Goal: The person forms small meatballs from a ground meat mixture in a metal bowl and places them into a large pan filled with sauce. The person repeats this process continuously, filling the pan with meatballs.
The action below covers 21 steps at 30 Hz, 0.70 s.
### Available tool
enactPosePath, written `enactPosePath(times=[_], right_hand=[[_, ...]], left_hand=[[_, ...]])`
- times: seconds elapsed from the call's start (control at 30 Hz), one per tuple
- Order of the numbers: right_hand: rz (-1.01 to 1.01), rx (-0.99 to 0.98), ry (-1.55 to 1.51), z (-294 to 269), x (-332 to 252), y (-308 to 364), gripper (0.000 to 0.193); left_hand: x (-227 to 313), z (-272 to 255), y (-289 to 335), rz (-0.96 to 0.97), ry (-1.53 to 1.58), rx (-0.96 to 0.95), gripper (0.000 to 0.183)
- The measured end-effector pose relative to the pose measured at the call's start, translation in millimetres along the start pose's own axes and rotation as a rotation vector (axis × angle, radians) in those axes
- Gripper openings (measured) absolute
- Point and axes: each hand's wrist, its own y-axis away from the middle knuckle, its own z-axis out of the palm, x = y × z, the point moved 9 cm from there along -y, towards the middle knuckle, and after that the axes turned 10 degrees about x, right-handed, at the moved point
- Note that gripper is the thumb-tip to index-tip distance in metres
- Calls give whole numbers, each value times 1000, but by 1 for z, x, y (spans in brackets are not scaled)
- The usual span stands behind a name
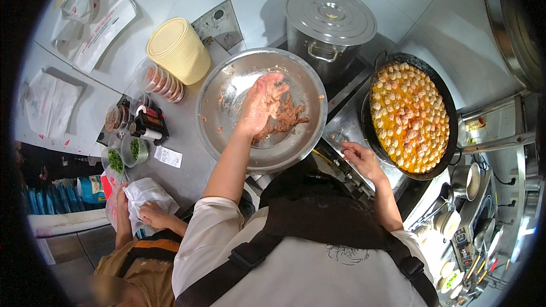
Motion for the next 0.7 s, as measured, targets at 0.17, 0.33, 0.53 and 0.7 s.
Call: enactPosePath(times=[0.17, 0.33, 0.53, 0.7], right_hand=[[-100, 23, 106, -3, -41, -2, 31], [-303, 63, 10, 9, -139, -18, 37], [-819, 211, 68, 39, -239, -20, 42], [-617, 157, 154, 43, -199, -44, 25]], left_hand=[[10, 1, 2, 188, -26, -82, 13], [-1, 19, 13, 505, -316, -168, 10], [-22, 42, 33, 481, -1009, -346, 10], [-31, 53, 50, 750, -1384, -422, 13]])
